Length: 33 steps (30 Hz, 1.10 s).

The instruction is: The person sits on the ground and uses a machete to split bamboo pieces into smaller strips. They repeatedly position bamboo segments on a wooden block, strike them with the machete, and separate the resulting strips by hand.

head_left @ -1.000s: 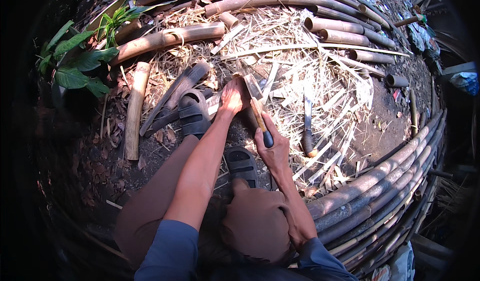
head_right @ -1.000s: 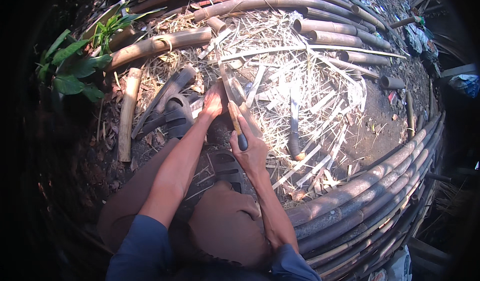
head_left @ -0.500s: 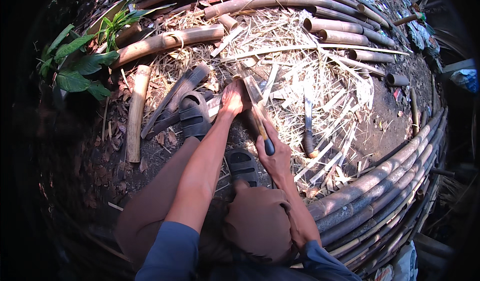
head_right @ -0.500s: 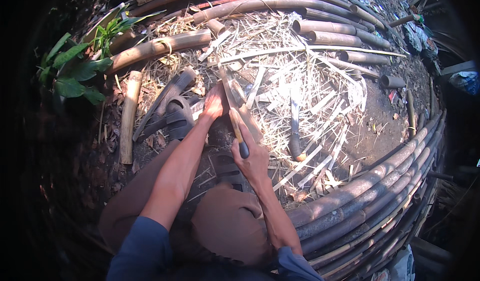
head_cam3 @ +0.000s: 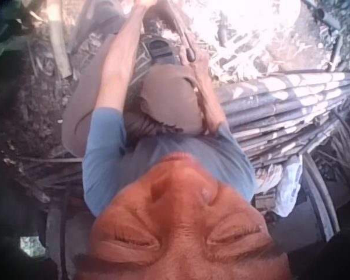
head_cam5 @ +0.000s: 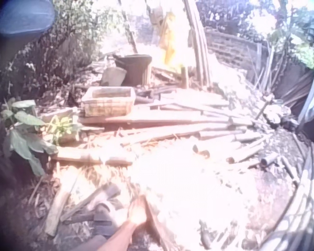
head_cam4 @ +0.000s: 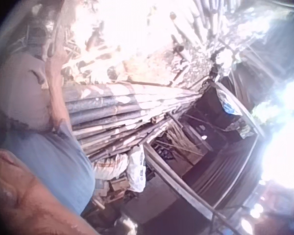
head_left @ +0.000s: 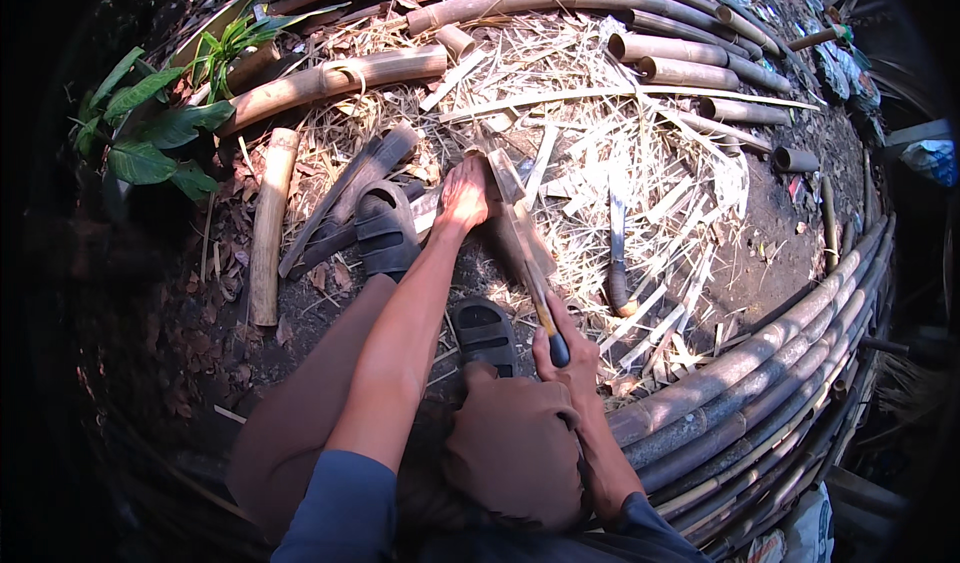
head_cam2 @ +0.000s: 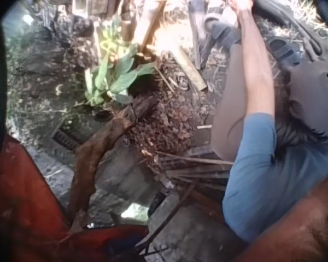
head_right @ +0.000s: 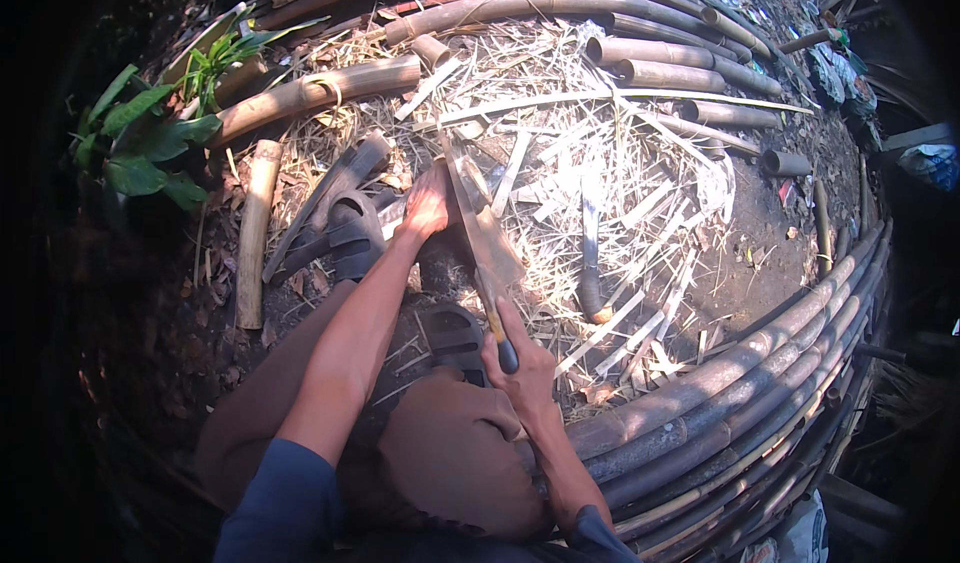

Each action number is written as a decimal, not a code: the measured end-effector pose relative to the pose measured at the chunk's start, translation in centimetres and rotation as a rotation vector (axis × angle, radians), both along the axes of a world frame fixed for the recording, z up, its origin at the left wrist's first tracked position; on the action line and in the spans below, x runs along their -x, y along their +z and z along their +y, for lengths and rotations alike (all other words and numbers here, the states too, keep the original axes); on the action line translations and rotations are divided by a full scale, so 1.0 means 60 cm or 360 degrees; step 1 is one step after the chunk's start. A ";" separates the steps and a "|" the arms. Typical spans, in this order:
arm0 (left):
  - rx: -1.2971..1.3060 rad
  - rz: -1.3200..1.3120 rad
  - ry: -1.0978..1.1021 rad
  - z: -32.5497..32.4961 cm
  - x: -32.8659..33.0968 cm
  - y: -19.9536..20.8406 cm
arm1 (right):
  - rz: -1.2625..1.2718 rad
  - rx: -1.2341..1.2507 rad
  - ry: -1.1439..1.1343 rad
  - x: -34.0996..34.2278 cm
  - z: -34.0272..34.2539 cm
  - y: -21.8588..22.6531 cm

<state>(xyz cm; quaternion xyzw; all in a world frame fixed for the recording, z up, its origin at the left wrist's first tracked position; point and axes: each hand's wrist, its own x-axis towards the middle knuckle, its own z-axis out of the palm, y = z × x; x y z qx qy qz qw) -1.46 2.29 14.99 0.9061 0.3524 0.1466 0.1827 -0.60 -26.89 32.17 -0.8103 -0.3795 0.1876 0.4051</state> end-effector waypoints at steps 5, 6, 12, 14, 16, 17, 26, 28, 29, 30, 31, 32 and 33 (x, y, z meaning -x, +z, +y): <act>0.0251 0.0137 -0.0063 -0.029 -0.037 0.033 | -0.0152 -0.0121 -0.0005 0.010 -0.118 0.009; 0.0218 0.0021 -0.0040 -0.013 -0.023 0.021 | -0.0094 -0.0050 -0.0018 -0.002 -0.055 -0.006; 0.0362 0.0030 -0.0124 -0.020 -0.044 0.033 | -0.0089 -0.0039 -0.0122 -0.053 0.131 -0.022; 0.0237 0.0127 -0.0093 0.003 -0.021 0.022 | 0.0101 0.0063 -0.0057 -0.007 -0.005 -0.003; 0.0173 0.0155 -0.0083 -0.018 -0.032 0.023 | -0.0088 -0.0061 0.0035 0.015 -0.126 0.011; 0.0197 0.0161 -0.0134 -0.031 -0.049 0.027 | -0.0149 -0.0089 0.0042 0.017 -0.156 0.014; 0.0292 -0.0013 -0.0133 -0.028 -0.054 0.029 | -0.0163 -0.0005 -0.0128 -0.047 0.102 -0.036; 0.0167 -0.0001 -0.0076 -0.009 -0.011 0.007 | 0.0095 0.0013 -0.0099 0.000 -0.012 -0.003; 0.0159 0.0051 -0.0087 -0.023 -0.021 0.005 | -0.0018 -0.0063 -0.0057 0.020 -0.107 0.002; 0.0120 0.0109 -0.0083 -0.028 -0.029 0.017 | -0.0078 -0.0115 -0.0029 0.024 -0.122 0.015; 0.0080 0.0167 -0.0079 -0.031 -0.036 0.029 | -0.0133 -0.0162 -0.0004 0.029 -0.133 0.028; -0.0079 0.0045 -0.0054 -0.031 -0.041 0.020 | -0.0140 -0.0156 -0.0009 0.023 -0.126 0.022; 0.0011 0.0023 -0.0054 -0.028 -0.040 0.009 | -0.0132 -0.0114 -0.0021 0.006 -0.098 -0.003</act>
